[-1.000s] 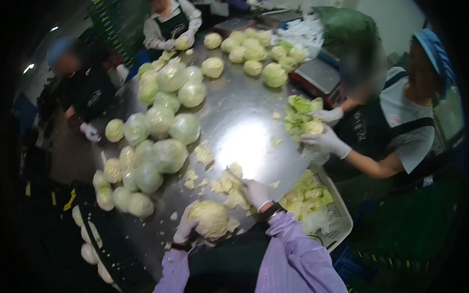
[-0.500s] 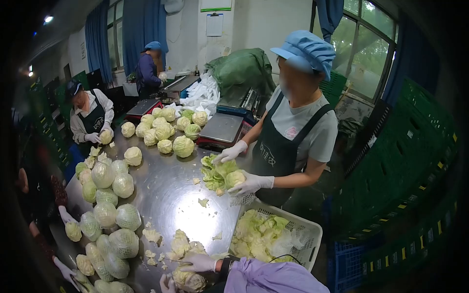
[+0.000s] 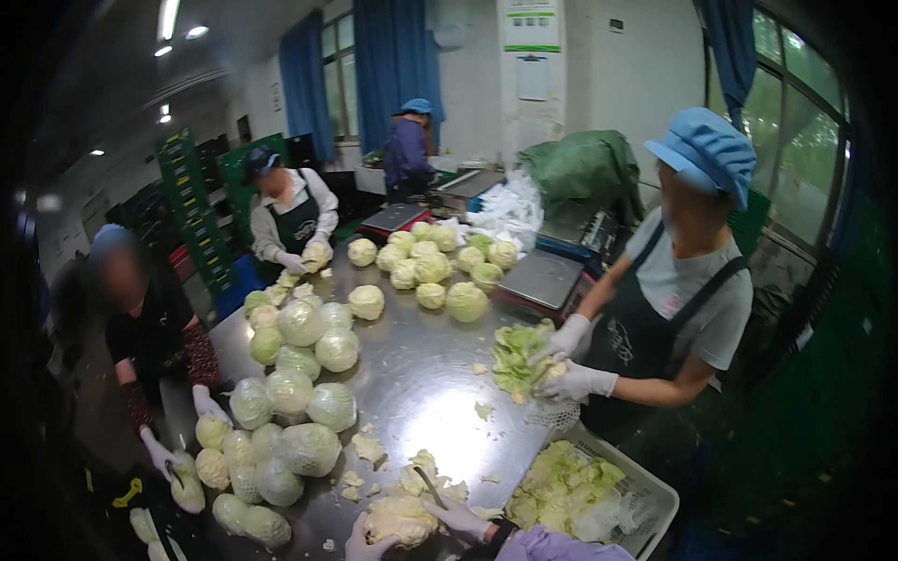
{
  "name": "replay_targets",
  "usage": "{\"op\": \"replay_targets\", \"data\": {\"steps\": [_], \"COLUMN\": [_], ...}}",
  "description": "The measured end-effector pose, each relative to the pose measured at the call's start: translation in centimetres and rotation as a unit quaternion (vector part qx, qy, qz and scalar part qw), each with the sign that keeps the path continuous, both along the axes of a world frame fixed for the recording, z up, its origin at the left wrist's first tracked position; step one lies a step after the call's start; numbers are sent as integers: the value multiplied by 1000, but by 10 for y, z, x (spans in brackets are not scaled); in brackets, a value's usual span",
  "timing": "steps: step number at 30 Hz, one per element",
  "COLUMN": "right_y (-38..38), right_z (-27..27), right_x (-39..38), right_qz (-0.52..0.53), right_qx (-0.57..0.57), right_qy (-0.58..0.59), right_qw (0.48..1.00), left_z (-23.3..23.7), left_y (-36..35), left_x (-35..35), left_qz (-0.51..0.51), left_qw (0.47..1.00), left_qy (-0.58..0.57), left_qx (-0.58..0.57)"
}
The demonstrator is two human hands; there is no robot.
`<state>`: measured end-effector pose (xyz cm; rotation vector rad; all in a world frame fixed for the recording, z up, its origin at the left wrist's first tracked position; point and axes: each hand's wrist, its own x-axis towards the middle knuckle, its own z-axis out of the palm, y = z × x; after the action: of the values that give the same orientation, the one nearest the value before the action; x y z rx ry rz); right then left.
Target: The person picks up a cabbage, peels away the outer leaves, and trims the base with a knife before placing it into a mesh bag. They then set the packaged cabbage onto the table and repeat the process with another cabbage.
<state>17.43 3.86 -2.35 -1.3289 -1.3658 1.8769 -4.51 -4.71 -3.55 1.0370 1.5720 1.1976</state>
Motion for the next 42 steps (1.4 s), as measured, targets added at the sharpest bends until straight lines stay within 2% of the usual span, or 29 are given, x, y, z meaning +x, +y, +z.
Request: {"op": "replay_targets", "data": {"steps": [1, 2, 3, 4, 5, 6, 7, 9, 11, 12, 13, 14, 15, 17, 19, 20, 22, 23, 29, 31, 32, 34, 35, 36, 37, 38, 39, 41, 42], "right_y": [-1, -3, -7, -12, -18, -15, -11, -12, -11, -8, -3, 2, 4, 5, 7, 9, 10, 10, 7, 3, 0, 2, 4, 8, 10, 13, 24, 33, 28], "right_z": [-34, -33, -31, -19, -6, 11, 53, -62, -16, 2, 0, -4, -9, -19, -23, -4, 32, 31, -30, -50, -36, 20, 25, 7, 11, 2, 30, 21, 24], "right_x": [-3, -4, -5, -7, -8, 2, 6, 6, 9, 5, -1, -6, -7, -3, 1, -3, -8, -8, -5, -7, -9, -16, -16, -12, -11, 0, 4, 19, 21], "right_qz": [-15, -28, -42, -60, -79, -26, 43, -31, 6, 25, 56, 69, 77, 73, 52, 53, 99, 98, 90, 31, 27, 98, 89, 75, 51, 77, 86, 91, 86], "right_qx": [-17, -46, -74, -100, -127, -150, -117, 164, 147, 127, 127, 127, 126, 128, 131, 135, -9, -8, 119, 289, 281, 310, 271, 293, 280, 234, 38, -24, -35], "right_qy": [56, 62, 69, 78, 87, -25, -118, -78, -23, 30, 34, 37, 37, 36, 34, 33, -151, -151, 7, -25, -31, -203, -197, -143, -114, -120, -83, -111, -115], "right_qw": [998, 997, 994, 990, 985, 988, 985, 983, 989, 991, 990, 989, 988, 988, 989, 989, 984, 984, 989, 957, 959, 924, 938, 942, 952, 962, 992, 989, 989], "left_z": [22, 32, 30, 26, 25, 70, 65, 45, 50, 70, 81, 58, 50, 41, 33, 30, 26, 25, 7, -15, -26, 29, 57, 49, 52, 54, 29, 5, -1], "left_y": [4, 6, 5, 6, 7, 9, 11, 18, 13, 15, 15, 17, 17, 20, 23, 26, 26, 26, 31, 31, 33, 27, 29, 34, 38, 34, 34, 33, 29], "left_x": [6, 7, 4, 0, -3, 7, 11, 15, 23, 27, 29, 28, 26, 26, 29, 29, 29, 29, 21, 16, 16, 15, 14, 12, 14, 15, 14, 10, 12], "left_qz": [-29, -59, -40, -72, -102, -139, -127, -111, -67, -98, -130, -77, -55, -90, -88, -92, -87, -83, -72, -67, -62, -80, -90, -86, -79, -50, -47, -30, -26], "left_qw": [999, 996, 997, 985, 943, 958, 959, 953, 952, 970, 981, 963, 964, 980, 980, 979, 982, 983, 992, 996, 997, 995, 991, 991, 990, 994, 988, 997, 998], "left_qy": [-24, -46, -42, 129, 298, 232, 235, 230, 233, 169, 102, 191, 193, 81, 67, 55, 50, 46, 20, 15, 7, -49, -99, -105, -114, -94, -148, 55, 53], "left_qx": [26, 52, 57, 87, 107, 98, 96, 165, 186, 141, 101, 176, 172, 161, 169, 175, 163, 155, 97, 65, 48, 18, -7, 17, 31, 19, -11, 42, 35]}}
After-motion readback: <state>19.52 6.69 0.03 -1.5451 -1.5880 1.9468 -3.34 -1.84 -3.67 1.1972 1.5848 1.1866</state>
